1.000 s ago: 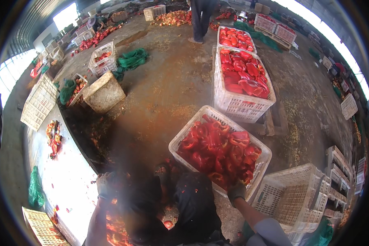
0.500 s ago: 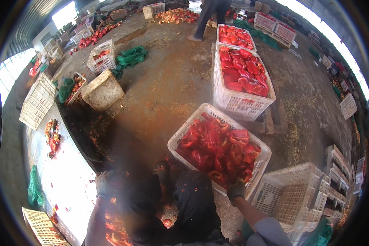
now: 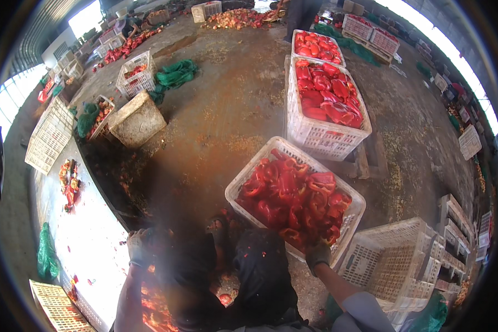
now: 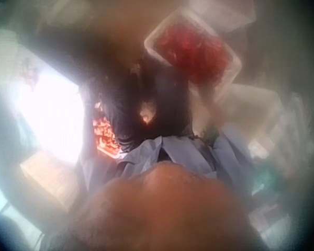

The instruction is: The person sits on the floor and cuts red bell peppers into pieces using a knife on a metal table, placing the cut pieces into a white crate. A coworker sweeps debris nearby.

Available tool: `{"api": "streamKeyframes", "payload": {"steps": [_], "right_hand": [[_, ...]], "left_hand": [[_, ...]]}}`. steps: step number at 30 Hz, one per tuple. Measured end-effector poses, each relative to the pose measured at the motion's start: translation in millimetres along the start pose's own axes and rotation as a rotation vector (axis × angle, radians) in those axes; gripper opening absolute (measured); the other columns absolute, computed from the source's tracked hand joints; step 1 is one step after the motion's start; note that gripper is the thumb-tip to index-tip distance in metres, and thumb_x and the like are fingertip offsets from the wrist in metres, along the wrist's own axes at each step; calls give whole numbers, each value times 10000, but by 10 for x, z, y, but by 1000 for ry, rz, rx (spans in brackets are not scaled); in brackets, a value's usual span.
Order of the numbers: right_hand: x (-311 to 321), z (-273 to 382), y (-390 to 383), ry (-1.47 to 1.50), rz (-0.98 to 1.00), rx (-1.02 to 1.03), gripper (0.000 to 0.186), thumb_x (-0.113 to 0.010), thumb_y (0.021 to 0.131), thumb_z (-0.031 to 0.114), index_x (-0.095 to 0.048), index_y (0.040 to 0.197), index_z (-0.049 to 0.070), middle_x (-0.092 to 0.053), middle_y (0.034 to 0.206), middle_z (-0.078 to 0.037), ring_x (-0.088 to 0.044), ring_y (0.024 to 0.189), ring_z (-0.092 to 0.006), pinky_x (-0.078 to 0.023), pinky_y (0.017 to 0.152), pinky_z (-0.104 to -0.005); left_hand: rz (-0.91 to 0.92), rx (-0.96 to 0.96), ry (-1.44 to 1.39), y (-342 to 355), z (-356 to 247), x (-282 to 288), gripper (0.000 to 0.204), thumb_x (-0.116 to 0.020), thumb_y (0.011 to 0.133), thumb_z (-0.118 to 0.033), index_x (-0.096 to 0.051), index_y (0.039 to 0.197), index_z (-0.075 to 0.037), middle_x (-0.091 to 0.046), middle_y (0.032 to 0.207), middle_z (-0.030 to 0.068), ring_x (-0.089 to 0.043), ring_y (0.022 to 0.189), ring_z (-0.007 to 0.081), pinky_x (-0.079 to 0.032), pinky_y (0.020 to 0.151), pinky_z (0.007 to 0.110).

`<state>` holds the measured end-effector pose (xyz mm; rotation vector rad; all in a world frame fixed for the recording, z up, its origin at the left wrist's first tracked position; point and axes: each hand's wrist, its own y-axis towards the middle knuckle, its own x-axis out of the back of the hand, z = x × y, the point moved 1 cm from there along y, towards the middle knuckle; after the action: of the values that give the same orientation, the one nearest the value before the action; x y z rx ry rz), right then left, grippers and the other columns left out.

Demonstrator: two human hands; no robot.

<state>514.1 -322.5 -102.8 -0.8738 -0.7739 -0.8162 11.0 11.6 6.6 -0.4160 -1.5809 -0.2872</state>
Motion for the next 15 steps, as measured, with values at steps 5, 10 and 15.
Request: {"api": "streamKeyframes", "payload": {"steps": [5, 10, 15], "right_hand": [[53, 0, -25, -35, 3, -10, 393, -679, 974, 340, -772, 1251, 78, -786, 1182, -267, -729, 1187, -468, -584, 978, -570], [68, 44, -45, -31, 13, -26, 394, -684, 979, 345, -773, 1248, 70, -786, 1176, -275, -732, 1182, -469, -585, 976, -572], [78, -3, -46, -24, 1, -53, 384, -699, 973, 337, -781, 1218, 53, -789, 1167, -274, -734, 1180, -467, -585, 972, -566]], "left_hand": [[16, -18, -6, 40, -44, 29, 426, -765, 904, -424, -758, 1245, -169, -760, 1136, 131, -721, 1123, 357, -470, 1111, 517], [31, 3, -14, 29, -45, 26, 390, -734, 939, -380, -755, 1259, -157, -757, 1159, 128, -717, 1150, 349, -452, 1157, 519], [57, -18, -11, 70, -53, -2, 405, -719, 952, -362, -753, 1300, -157, -756, 1213, 138, -711, 1191, 344, -437, 1183, 517]]}}
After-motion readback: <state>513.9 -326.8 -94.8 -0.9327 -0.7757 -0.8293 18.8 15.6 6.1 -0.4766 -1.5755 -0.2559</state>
